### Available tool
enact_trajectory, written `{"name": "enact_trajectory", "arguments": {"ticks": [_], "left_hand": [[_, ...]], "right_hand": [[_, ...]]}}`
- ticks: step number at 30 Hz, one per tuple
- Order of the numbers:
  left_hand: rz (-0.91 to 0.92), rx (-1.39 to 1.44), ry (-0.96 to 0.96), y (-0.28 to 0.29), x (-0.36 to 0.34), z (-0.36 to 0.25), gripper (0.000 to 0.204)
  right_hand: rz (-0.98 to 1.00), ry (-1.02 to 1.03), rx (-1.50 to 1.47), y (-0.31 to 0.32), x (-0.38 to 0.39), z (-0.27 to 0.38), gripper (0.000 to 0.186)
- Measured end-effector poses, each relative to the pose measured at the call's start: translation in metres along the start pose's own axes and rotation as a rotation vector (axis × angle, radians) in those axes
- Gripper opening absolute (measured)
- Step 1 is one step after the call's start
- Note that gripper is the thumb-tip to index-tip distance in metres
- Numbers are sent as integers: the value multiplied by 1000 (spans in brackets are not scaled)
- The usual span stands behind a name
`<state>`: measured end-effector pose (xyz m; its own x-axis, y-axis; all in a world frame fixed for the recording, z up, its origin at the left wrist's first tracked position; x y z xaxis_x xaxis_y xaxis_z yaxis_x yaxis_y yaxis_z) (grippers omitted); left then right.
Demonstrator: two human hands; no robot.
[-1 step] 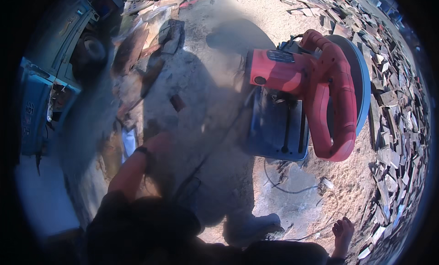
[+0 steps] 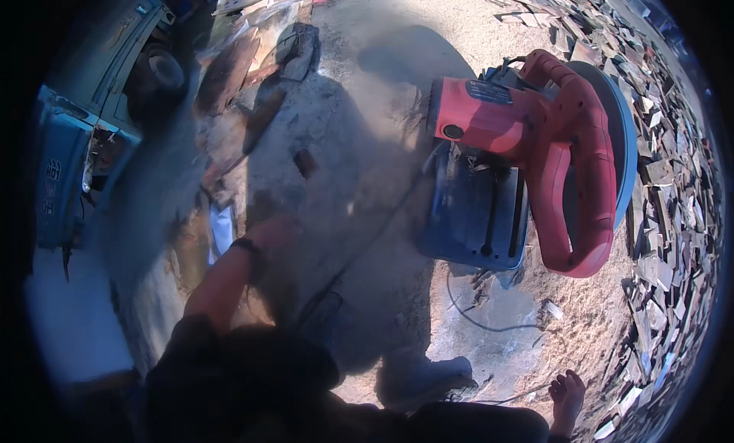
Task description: The person uses a circular saw to cut through pieces of wood on a stand, positioning the wood and bringing the blade down to make cuts.
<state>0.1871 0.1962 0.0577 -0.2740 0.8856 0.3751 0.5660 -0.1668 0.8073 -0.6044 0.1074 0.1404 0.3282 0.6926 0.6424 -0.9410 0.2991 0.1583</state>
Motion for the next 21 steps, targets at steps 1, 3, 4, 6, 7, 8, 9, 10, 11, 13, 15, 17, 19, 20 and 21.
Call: {"name": "enact_trajectory", "arguments": {"ticks": [1,3,4,6,7,8,9,10,11,13,15,17,19,20,21], "left_hand": [[-16,5,35,2,2,6,31],[-28,17,92,5,16,21,30],[-68,144,173,3,22,32,29],[-113,275,272,3,29,43,28],[-165,398,367,5,28,43,27],[-219,519,462,6,26,45,26],[-228,517,485,6,25,52,26],[-352,457,408,11,16,57,28],[-473,393,331,18,8,61,30],[-614,384,335,24,-6,72,33],[-756,371,325,39,-24,97,37],[-894,614,653,40,-27,158,37],[-874,796,747,61,-35,162,35],[-867,965,838,69,-32,169,34],[-876,951,855,73,-23,193,34]], "right_hand": [[41,-13,70,-10,2,-18,32],[247,-153,371,-26,-14,-50,34],[123,-226,352,-45,-2,-54,35],[173,-265,441,-58,-8,-63,38],[172,-269,475,-66,-7,-61,38],[179,-270,486,-74,-4,-56,38],[153,-258,473,-84,-2,-47,38],[116,-240,453,-90,-1,-41,38],[118,-196,455,-86,-9,-39,38],[59,-202,445,-94,-9,-25,25],[155,-211,497,-60,-49,-23,16],[52,-200,555,-58,-45,-10,16],[-35,-197,610,-47,-26,4,17],[-55,-206,644,-45,-17,9,17],[-63,-216,683,-46,-10,14,17]]}}
Point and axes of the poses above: each hand's wrist, its own x-axis away from the middle knuckle, its own y-axis out of the back of the hand, z = x × y, the point moved 5 cm from there along -x, towards the middle knuckle, and after that the axes turned 8 degrees about -z, right-handed, at the moved point
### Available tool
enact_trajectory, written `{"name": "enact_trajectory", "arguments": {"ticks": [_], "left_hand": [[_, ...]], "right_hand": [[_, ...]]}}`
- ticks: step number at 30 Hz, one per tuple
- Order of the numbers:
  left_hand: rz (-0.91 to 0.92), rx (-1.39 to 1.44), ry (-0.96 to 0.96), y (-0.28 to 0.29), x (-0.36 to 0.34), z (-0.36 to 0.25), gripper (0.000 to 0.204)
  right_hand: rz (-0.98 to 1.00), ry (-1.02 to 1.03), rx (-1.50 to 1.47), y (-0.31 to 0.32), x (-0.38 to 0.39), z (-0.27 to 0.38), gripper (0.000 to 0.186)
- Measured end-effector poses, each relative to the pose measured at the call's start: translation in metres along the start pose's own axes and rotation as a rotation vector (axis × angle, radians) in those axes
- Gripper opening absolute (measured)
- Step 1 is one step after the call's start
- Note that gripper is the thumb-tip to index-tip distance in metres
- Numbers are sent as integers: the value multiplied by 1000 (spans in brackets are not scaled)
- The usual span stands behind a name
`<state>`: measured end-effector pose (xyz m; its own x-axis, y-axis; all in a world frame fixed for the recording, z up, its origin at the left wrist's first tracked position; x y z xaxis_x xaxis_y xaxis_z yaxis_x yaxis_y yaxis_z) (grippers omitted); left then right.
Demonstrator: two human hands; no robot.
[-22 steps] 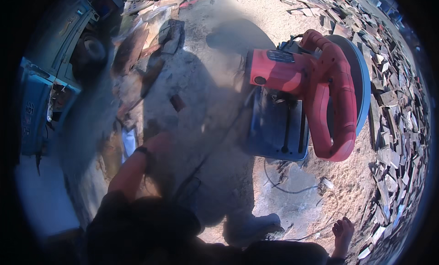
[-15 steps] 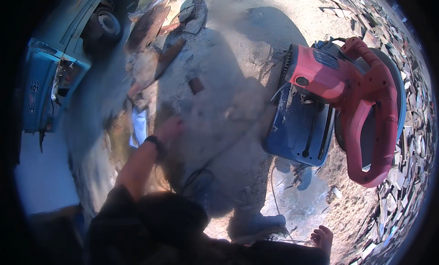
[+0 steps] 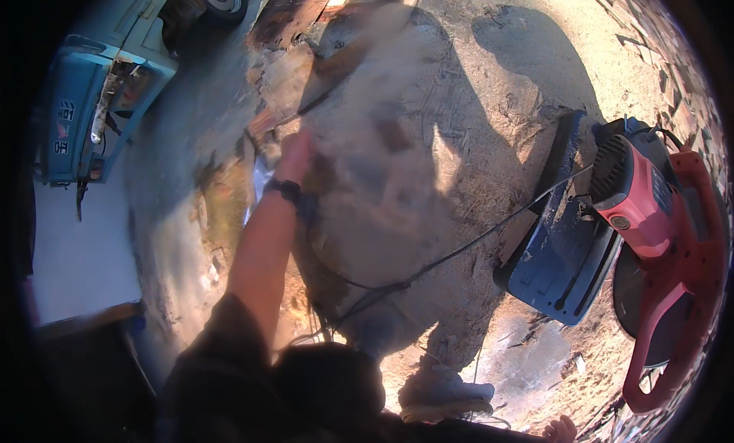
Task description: The person uses a circular saw to cut through pieces of wood on a stand, positioning the wood and bringing the blade down to make cuts.
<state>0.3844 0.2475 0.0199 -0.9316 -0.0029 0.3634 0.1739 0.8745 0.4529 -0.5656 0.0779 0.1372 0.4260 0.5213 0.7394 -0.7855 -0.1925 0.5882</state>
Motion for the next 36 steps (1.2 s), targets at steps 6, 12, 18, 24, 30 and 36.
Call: {"name": "enact_trajectory", "arguments": {"ticks": [6,12,18,24,30,36], "left_hand": [[-166,379,140,39,-41,14,42],[-128,207,-191,60,-75,18,36],[-140,741,-80,51,-99,13,36],[-381,908,314,50,-105,-1,31],[-226,717,102,44,-60,-45,19],[-192,862,171,24,27,-63,17]], "right_hand": [[-107,-71,184,15,56,5,19],[-132,-94,296,17,95,18,20],[-153,-65,353,23,129,30,22],[-131,7,431,37,155,28,24],[-106,-50,52,52,166,19,27],[-57,196,105,56,191,77,33]]}}
Point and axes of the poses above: each hand's wrist, its own x-axis away from the middle knuckle, its own y-axis out of the back of the hand, z = x × y, the point moved 5 cm from there along -x, towards the middle knuckle, and after that the axes turned 8 degrees about -z, right-handed, at the moved point
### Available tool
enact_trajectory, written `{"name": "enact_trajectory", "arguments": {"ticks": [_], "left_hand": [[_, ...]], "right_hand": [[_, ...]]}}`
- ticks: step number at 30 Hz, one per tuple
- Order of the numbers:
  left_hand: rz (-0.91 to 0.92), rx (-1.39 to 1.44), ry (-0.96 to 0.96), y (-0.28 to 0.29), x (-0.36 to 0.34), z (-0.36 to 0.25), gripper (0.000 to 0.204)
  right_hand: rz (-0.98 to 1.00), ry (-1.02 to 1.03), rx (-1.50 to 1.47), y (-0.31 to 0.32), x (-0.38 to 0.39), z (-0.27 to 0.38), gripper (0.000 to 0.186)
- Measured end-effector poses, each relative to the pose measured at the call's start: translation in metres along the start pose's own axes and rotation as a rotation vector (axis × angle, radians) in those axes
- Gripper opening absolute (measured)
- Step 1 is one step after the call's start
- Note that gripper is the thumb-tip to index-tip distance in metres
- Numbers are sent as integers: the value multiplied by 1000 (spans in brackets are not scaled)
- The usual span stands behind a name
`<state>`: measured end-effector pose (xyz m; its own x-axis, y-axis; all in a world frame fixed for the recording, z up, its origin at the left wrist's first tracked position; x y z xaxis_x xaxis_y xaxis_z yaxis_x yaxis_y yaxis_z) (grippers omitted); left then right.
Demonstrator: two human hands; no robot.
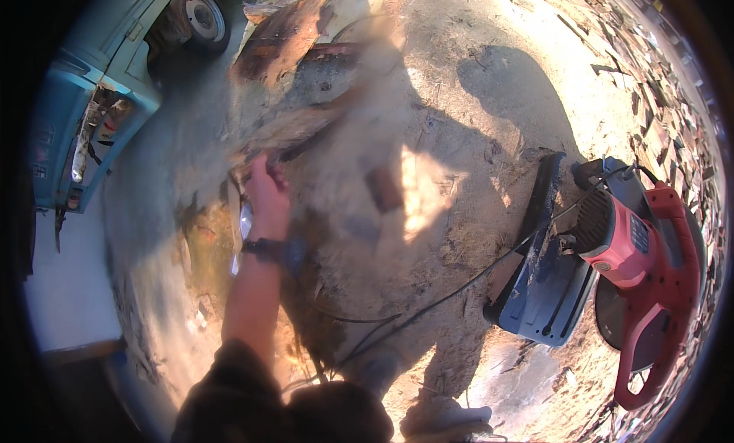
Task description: The person uses a circular saw to cut through pieces of wood on a stand, positioning the wood and bringing the blade down to make cuts.
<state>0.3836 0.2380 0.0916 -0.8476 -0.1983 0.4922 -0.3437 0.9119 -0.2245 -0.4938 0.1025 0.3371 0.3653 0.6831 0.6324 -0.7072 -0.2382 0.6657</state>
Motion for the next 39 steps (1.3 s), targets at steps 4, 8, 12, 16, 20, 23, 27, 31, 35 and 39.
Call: {"name": "enact_trajectory", "arguments": {"ticks": [4,8,12,16,20,23,27,31,35,39], "left_hand": [[109,61,145,15,66,26,20],[115,-60,132,70,113,29,17],[184,-85,236,78,161,33,12],[279,-99,240,91,179,31,11],[281,-92,326,118,175,51,13],[215,-73,390,132,180,62,16],[186,-103,488,132,197,68,15],[155,-160,539,135,205,66,13],[213,-207,634,147,204,70,19],[382,-215,677,135,212,71,28]], "right_hand": [[102,253,200,-28,51,74,34],[449,506,473,-113,67,152,36],[761,787,642,-186,116,181,37],[1113,1005,800,-263,124,171,41],[1191,1095,410,-342,121,156,31],[1049,989,149,-416,109,157,27],[1066,549,-48,-508,96,173,25],[1257,154,-537,-574,93,189,23],[1263,-41,-626,-602,134,195,25],[1173,73,-342,-617,138,192,25]]}}
Point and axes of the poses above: each hand's wrist, its own x-axis away from the middle knuckle, its own y-axis out of the back of the hand, z = x × y, the point moved 5 cm from there along -x, towards the middle knuckle, and after that the axes turned 8 degrees about -z, right-handed, at the moved point
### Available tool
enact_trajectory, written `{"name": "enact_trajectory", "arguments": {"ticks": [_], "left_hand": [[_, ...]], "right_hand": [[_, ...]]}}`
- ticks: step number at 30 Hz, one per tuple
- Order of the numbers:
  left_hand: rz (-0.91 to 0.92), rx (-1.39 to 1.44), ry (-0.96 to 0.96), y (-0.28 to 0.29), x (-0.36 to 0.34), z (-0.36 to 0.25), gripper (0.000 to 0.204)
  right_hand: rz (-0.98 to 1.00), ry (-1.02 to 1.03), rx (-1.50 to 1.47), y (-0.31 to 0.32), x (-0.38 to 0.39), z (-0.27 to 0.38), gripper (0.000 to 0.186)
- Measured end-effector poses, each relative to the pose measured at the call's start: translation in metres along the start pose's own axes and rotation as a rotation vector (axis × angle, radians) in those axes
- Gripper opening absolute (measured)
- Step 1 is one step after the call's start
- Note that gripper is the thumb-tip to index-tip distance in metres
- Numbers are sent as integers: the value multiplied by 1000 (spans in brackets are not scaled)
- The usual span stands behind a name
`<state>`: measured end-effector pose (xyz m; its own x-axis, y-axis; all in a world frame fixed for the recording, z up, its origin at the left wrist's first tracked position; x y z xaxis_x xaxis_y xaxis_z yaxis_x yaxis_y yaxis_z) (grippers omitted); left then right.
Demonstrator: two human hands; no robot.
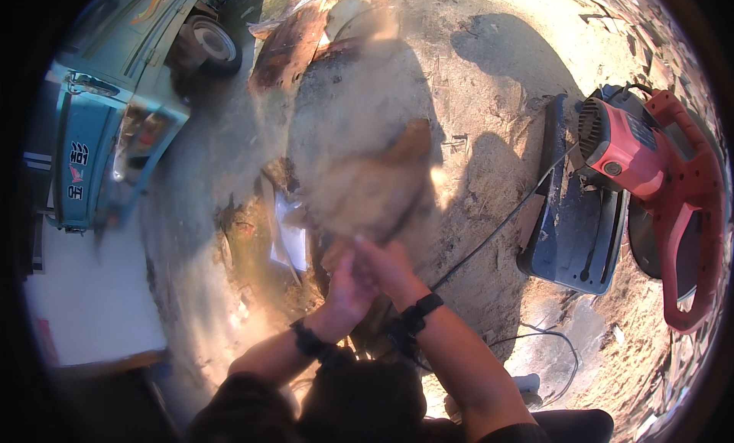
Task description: The person uses a circular saw to cut through pieces of wood on a stand, positioning the wood and bringing the blade down to make cuts.
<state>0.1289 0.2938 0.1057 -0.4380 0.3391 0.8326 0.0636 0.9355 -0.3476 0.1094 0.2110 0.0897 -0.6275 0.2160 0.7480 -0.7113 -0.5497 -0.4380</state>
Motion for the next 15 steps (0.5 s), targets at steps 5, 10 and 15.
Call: {"name": "enact_trajectory", "arguments": {"ticks": [5,10,15], "left_hand": [[393,-362,253,27,17,-11,35],[522,-991,-125,37,33,-98,36],[177,-1458,-1015,-3,4,-191,69]], "right_hand": [[-77,51,38,5,-8,2,23],[-96,379,-246,56,-12,19,36],[34,340,-227,101,54,71,49]]}}
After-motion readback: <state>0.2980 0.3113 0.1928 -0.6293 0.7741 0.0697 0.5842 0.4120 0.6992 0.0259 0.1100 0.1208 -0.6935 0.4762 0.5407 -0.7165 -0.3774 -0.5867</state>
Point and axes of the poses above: each hand's wrist, its own x-axis away from the middle knuckle, its own y-axis out of the back of the hand, z = x × y, the point moved 5 cm from there along -x, towards the middle knuckle, and after that the axes turned 8 degrees about -z, right-handed, at the moved point
